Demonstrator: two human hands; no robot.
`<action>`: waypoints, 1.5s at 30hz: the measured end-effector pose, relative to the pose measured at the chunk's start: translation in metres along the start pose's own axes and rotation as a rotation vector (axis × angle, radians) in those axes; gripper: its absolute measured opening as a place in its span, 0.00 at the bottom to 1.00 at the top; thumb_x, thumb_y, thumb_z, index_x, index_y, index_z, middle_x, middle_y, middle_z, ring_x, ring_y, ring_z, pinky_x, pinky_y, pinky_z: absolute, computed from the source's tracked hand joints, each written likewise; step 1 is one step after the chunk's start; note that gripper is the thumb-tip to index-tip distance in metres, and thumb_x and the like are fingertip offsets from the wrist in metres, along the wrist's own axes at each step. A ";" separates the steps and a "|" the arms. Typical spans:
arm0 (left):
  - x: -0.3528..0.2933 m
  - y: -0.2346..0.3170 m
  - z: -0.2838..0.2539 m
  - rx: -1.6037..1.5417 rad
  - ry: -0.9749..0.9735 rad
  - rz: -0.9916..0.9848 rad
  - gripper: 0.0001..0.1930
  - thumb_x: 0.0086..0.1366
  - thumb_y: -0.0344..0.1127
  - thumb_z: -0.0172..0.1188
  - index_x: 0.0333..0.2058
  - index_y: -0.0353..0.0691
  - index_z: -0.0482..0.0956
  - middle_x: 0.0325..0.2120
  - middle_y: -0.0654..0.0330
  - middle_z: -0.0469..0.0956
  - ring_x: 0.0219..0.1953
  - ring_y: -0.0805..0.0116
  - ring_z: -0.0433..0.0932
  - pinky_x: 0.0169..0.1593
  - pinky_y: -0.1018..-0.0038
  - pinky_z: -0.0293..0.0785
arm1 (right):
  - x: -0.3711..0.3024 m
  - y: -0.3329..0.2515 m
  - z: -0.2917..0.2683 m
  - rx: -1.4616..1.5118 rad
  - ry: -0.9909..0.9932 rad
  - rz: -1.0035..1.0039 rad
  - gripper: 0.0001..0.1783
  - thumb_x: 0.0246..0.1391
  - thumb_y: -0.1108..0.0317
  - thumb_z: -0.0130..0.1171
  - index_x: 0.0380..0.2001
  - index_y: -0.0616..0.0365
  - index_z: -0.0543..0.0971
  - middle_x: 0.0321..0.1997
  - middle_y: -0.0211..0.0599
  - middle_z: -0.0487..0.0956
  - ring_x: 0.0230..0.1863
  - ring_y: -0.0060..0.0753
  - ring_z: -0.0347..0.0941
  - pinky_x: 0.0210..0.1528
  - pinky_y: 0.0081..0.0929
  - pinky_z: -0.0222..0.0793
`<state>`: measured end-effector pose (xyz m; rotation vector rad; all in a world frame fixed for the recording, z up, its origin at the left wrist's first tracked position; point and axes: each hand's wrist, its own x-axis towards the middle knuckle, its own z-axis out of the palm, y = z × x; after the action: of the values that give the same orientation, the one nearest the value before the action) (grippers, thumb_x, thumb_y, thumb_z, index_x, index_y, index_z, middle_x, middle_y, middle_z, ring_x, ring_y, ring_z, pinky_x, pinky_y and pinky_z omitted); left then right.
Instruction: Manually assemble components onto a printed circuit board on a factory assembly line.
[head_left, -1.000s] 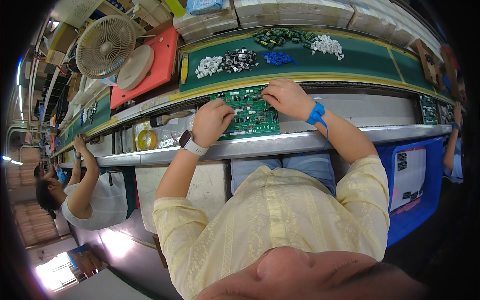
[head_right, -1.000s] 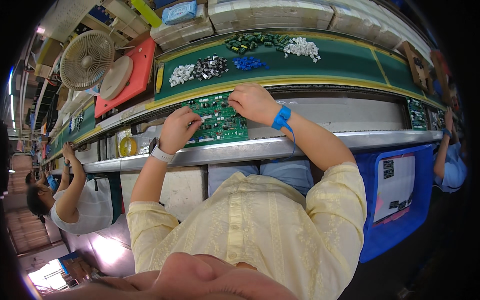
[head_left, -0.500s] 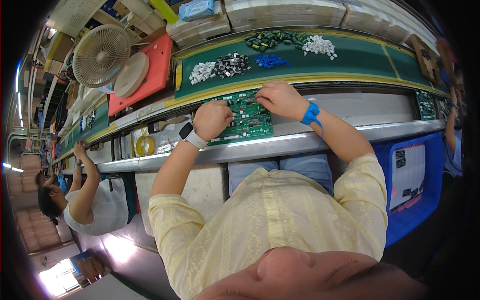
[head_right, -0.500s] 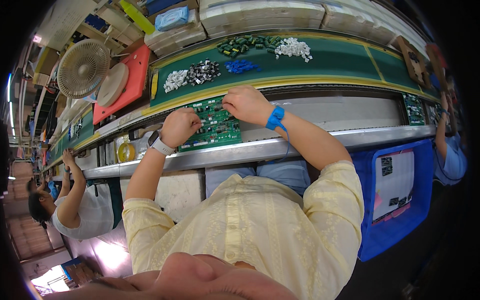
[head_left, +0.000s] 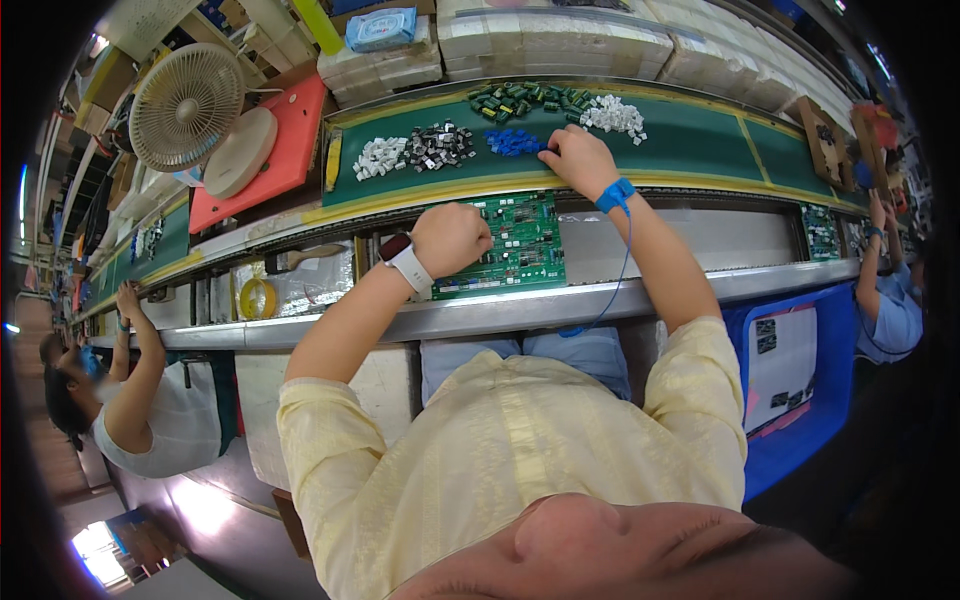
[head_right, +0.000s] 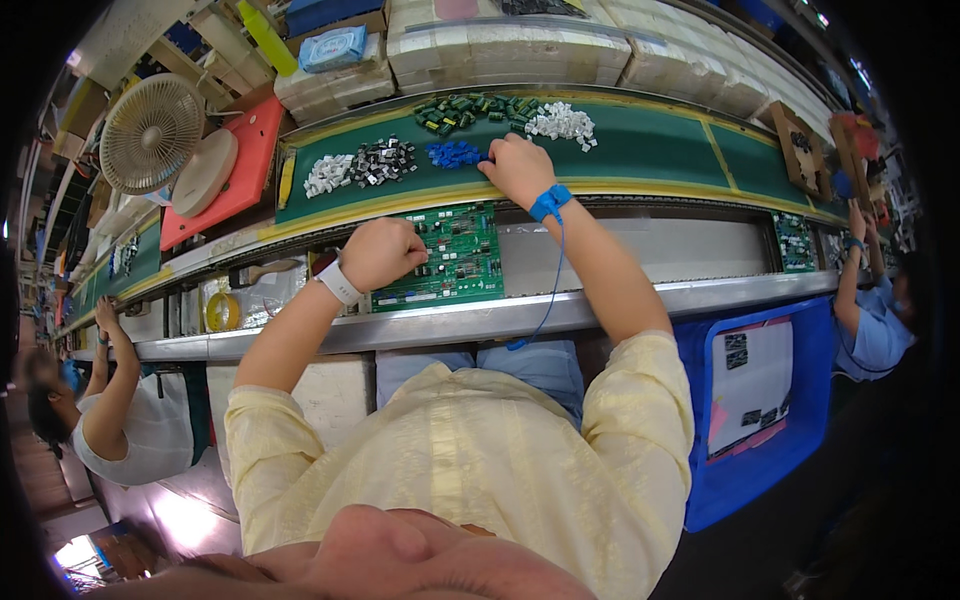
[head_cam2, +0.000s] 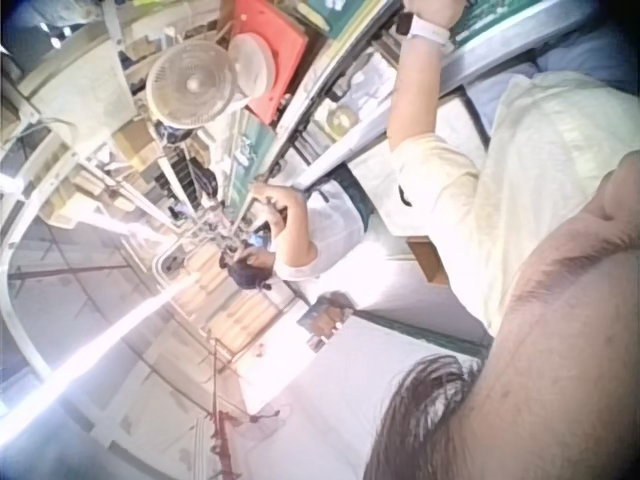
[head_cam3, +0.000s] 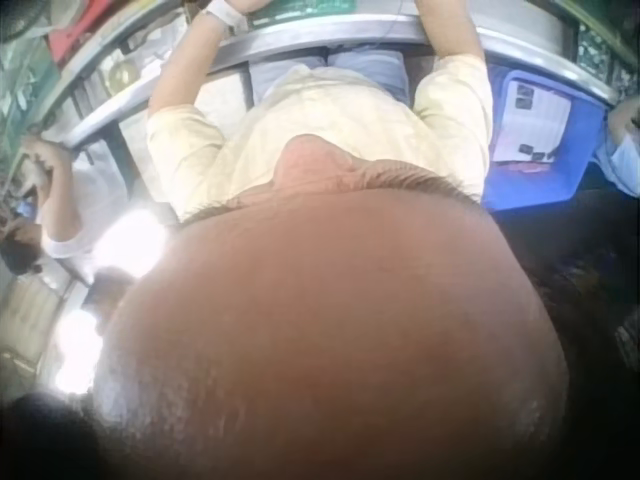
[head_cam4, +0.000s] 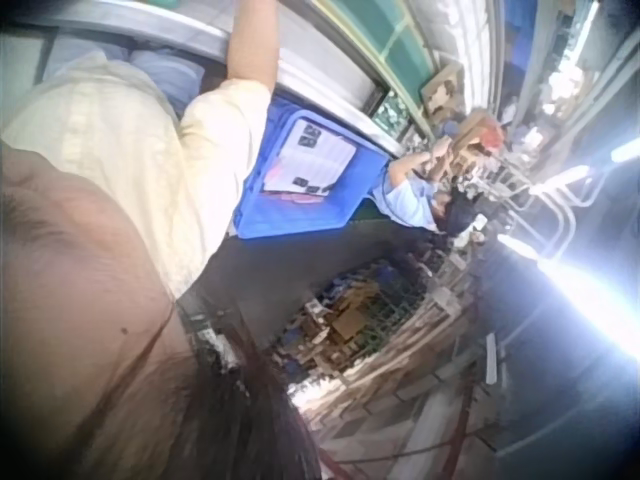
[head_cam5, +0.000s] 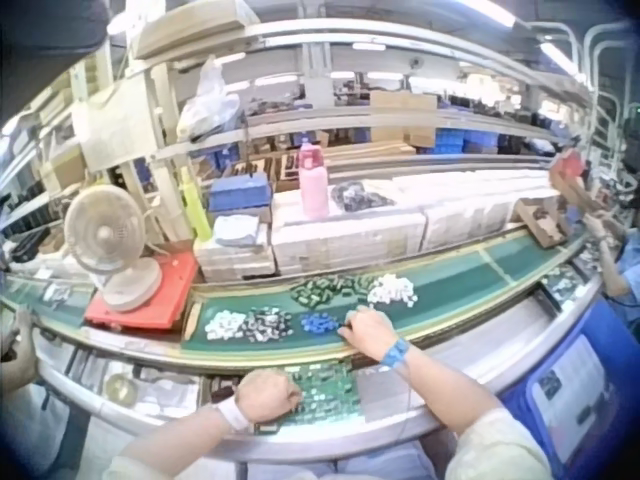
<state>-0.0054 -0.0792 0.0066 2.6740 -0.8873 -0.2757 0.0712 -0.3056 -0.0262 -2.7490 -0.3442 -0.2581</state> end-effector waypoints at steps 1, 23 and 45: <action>0.006 0.000 -0.003 -0.002 -0.049 -0.022 0.06 0.51 0.35 0.59 0.23 0.41 0.81 0.25 0.56 0.77 0.27 0.56 0.76 0.33 0.64 0.72 | 0.002 0.003 0.001 -0.007 -0.005 -0.005 0.10 0.45 0.61 0.58 0.24 0.56 0.78 0.28 0.40 0.75 0.34 0.45 0.73 0.36 0.39 0.70; 0.102 -0.045 0.010 0.017 0.330 -0.137 0.05 0.53 0.33 0.56 0.29 0.42 0.76 0.30 0.55 0.76 0.34 0.54 0.75 0.37 0.61 0.71 | -0.036 -0.052 -0.019 0.299 -0.100 -0.341 0.07 0.45 0.73 0.53 0.30 0.56 0.76 0.30 0.40 0.74 0.35 0.45 0.71 0.38 0.38 0.68; -0.015 -0.070 0.000 -0.667 0.640 -0.079 0.04 0.51 0.26 0.60 0.28 0.34 0.77 0.29 0.56 0.75 0.29 0.65 0.76 0.33 0.75 0.73 | -0.021 -0.103 0.042 0.157 0.002 -0.680 0.06 0.40 0.75 0.54 0.26 0.57 0.73 0.27 0.36 0.71 0.34 0.41 0.70 0.36 0.35 0.64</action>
<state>0.0212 -0.0169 -0.0161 1.9726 -0.3881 0.2299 0.0288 -0.2015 -0.0358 -2.3859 -1.2354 -0.3795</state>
